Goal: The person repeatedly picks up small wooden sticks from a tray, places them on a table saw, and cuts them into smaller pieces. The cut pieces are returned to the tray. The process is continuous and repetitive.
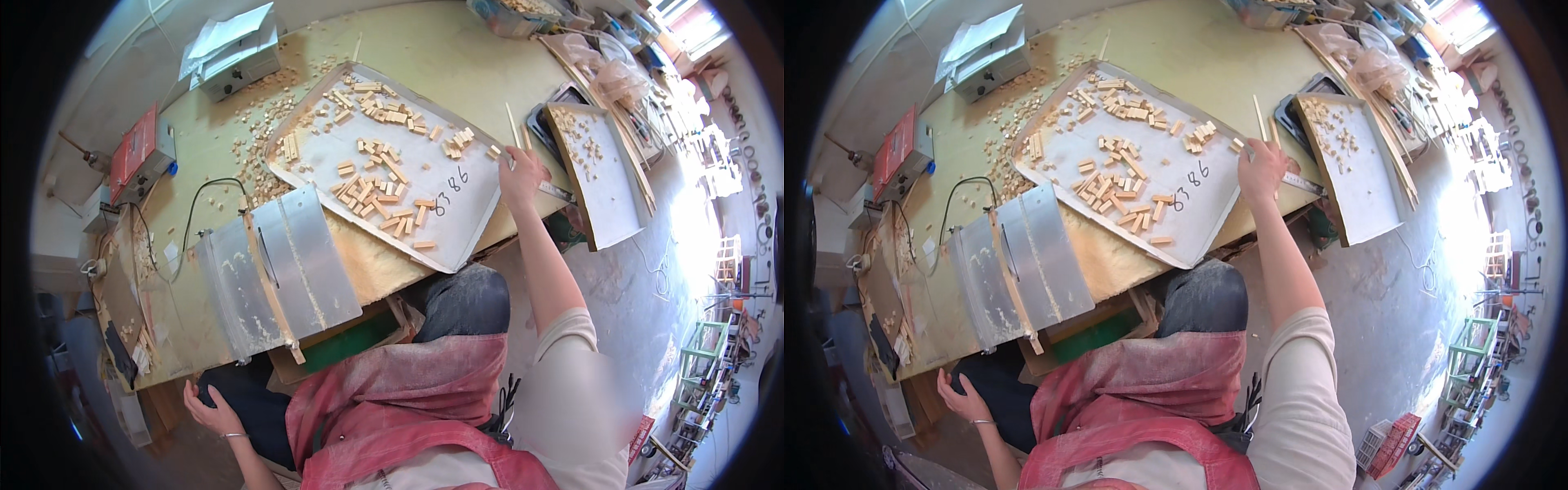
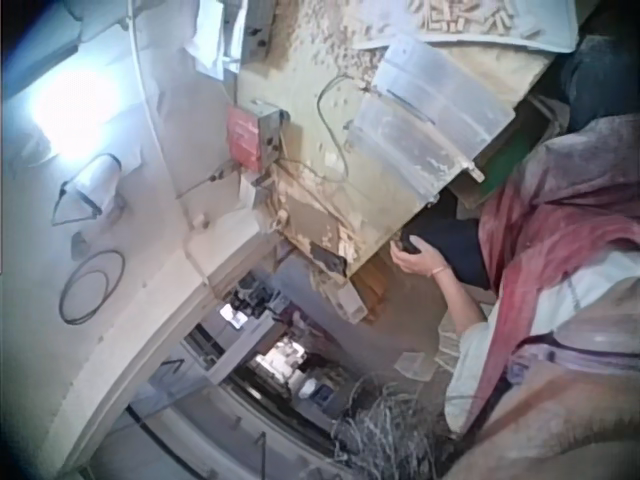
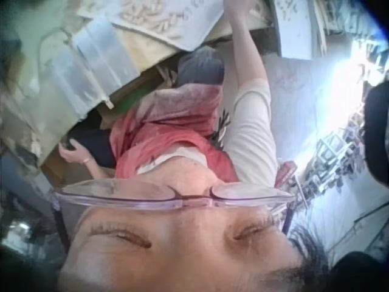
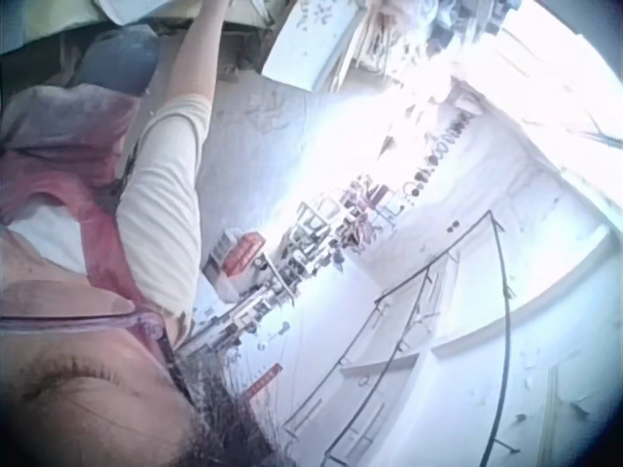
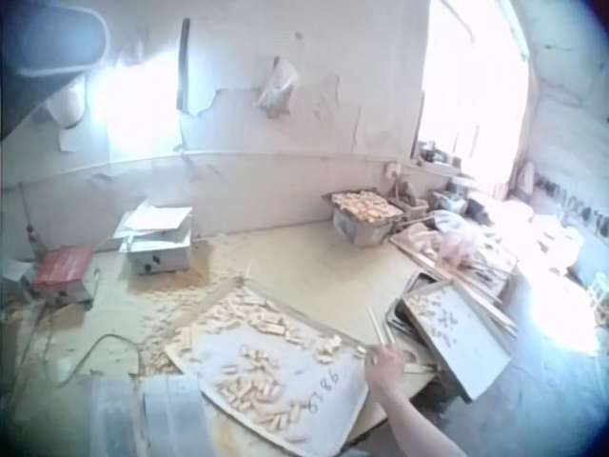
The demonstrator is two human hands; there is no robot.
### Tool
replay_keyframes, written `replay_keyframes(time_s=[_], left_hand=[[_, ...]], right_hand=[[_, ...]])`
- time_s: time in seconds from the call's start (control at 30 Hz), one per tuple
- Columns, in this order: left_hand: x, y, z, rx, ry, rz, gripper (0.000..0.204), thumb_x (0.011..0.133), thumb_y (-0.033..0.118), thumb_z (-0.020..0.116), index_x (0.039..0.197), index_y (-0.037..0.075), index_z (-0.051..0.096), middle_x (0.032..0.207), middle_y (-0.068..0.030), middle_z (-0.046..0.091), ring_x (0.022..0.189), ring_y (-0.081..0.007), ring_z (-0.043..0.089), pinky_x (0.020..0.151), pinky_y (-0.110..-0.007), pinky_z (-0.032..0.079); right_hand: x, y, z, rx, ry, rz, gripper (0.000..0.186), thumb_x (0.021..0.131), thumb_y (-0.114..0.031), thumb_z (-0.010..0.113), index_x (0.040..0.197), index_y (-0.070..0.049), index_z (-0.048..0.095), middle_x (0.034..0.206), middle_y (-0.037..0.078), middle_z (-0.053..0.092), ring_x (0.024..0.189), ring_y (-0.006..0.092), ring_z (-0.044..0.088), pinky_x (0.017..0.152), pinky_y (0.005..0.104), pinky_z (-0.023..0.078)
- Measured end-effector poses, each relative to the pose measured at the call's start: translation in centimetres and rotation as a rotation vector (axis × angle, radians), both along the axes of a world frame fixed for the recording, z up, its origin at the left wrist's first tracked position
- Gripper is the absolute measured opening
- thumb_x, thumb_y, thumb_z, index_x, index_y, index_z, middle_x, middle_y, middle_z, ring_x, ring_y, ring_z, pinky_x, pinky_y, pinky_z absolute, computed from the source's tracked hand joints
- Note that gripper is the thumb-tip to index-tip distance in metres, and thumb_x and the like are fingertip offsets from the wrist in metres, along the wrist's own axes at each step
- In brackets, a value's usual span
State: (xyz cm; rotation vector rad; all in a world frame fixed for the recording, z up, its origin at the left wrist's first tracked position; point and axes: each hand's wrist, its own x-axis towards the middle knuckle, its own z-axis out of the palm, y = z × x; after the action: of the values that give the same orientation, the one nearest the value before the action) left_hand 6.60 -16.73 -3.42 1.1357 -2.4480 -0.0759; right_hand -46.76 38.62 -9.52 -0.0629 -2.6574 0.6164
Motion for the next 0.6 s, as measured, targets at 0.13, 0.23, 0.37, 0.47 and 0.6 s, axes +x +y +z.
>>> replay_keyframes(time_s=[0.13,0.23,0.37,0.47,0.6], left_hand=[[-0.3,0.3,0.2,0.007,-0.034,0.003,0.049,0.099,0.015,0.068,0.145,0.002,0.057,0.141,-0.0145,0.062,0.12,-0.0307,0.064,0.109,-0.046,0.045],[-0.7,0.3,0.1,-0.006,-0.044,-0.003,0.048,0.099,0.015,0.068,0.144,0.002,0.057,0.141,-0.0146,0.062,0.12,-0.0306,0.064,0.108,-0.046,0.046],[-1.1,0.4,0.2,-0.006,-0.061,-0.005,0.048,0.099,0.014,0.069,0.144,0.002,0.058,0.141,-0.015,0.063,0.119,-0.031,0.065,0.108,-0.046,0.046],[-0.8,0.3,0.1,-0.006,-0.06,-0.014,0.047,0.099,0.015,0.068,0.144,0.002,0.058,0.14,-0.0151,0.063,0.119,-0.0312,0.065,0.107,-0.046,0.046],[-0.4,0.2,-0.1,-0.014,-0.072,-0.014,0.047,0.1,0.016,0.068,0.144,0.002,0.058,0.139,-0.015,0.064,0.119,-0.0311,0.065,0.107,-0.047,0.046]], right_hand=[[-2.4,-2.0,-0.5,0.154,-0.125,-0.087,0.021,0.089,-0.021,0.075,0.107,-0.011,0.078,0.112,0.01,0.066,0.117,0.0323,0.058,0.103,0.046,0.044],[-2.6,-2.3,-0.8,0.157,-0.112,-0.108,0.016,0.089,-0.021,0.074,0.102,-0.011,0.077,0.111,0.009,0.066,0.116,0.031,0.058,0.103,0.0456,0.043],[-0.5,-2.8,0.1,0.19,-0.154,0.018,0.019,0.088,-0.024,0.077,0.103,-0.011,0.076,0.111,0.008,0.065,0.117,0.0302,0.057,0.104,0.0456,0.042],[0.0,-3.0,-0.1,0.193,-0.15,0.002,0.025,0.087,-0.023,0.077,0.109,-0.012,0.075,0.114,0.009,0.065,0.118,0.0305,0.057,0.106,0.0447,0.041],[-0.9,-2.3,0.0,0.181,-0.122,-0.012,0.033,0.085,-0.026,0.078,0.115,-0.012,0.075,0.118,0.01,0.064,0.12,0.0305,0.056,0.107,0.0438,0.04]])
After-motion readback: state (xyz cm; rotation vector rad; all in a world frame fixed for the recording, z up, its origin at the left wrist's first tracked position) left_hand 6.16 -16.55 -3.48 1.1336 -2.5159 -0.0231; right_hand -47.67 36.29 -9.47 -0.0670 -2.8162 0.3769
